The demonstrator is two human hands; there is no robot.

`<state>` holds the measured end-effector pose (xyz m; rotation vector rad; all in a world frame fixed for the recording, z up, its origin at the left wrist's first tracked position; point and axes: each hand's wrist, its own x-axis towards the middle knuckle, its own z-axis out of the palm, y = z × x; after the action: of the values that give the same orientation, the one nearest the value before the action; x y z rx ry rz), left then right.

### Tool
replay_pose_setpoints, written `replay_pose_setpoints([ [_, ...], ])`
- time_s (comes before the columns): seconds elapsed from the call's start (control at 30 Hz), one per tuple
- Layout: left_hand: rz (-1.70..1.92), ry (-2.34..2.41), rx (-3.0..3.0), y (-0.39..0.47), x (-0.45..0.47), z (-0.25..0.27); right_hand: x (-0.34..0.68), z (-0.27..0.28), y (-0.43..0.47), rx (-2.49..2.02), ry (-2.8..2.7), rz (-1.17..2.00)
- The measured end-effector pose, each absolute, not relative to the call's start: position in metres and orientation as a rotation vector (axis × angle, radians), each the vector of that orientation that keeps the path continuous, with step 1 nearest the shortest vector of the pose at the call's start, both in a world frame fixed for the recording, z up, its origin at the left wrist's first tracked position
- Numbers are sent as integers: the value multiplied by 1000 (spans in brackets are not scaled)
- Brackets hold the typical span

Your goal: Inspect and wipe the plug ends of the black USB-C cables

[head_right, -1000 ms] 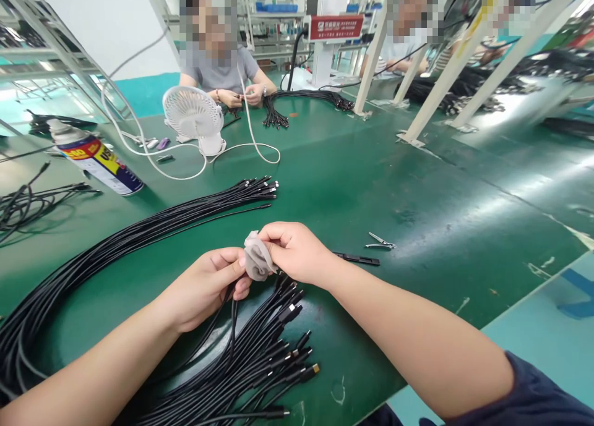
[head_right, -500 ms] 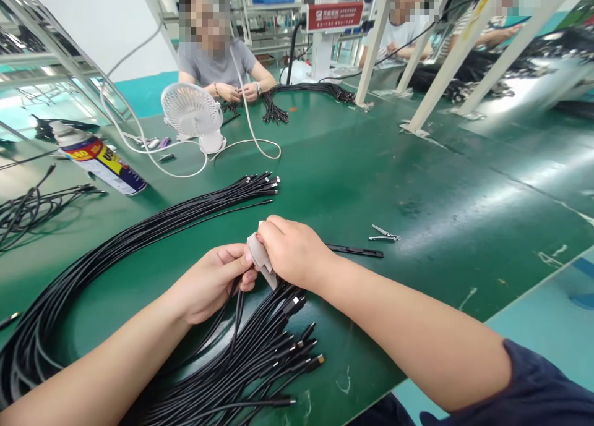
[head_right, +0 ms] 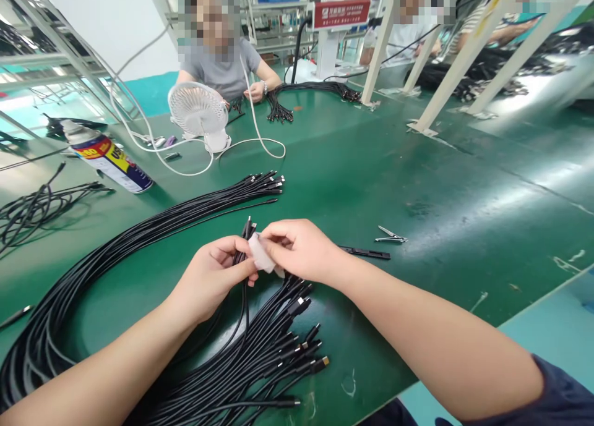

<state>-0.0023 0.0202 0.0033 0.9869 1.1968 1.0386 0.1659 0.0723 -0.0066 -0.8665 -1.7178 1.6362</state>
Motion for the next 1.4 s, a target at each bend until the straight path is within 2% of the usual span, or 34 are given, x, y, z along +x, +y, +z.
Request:
replay_pose_setpoints([
  [0.13,1019,1241,1061,21,-3,4,162,-6,72,-956,-1623,1744],
  [0.23,991,1238,1080,22,-3,4,165,-2,74,-957,-1708,1677],
  [0.3,957,1207,1072,22,-4,3,167,-1,74,-967,-1861,1478],
  [0.47,827,1217,1154,24,-5,-2,170,-6,70,-926,-2269,696],
  [0.53,803,1248,1175,24,-6,-4,171,-7,71,-906,-2334,533],
  [0.63,832,1246,1131,24,-6,-5,174,-3,75,-918,-2233,456],
  [0.73,898,1228,1079,24,-6,-6,181,5,84,-960,-1988,564],
  [0.87,942,1213,1052,24,-5,-5,191,6,94,-947,-1679,1040],
  [0.97,951,1204,1059,24,-5,-4,190,-1,93,-888,-1699,1361],
  [1.1,925,1206,1117,24,-5,-1,174,-7,80,-854,-1853,1629],
  [1.2,868,1229,1212,24,-6,-1,166,-5,72,-918,-1838,1663],
  [1.4,749,1144,1154,24,-7,-3,170,5,70,-928,-1941,1454],
])
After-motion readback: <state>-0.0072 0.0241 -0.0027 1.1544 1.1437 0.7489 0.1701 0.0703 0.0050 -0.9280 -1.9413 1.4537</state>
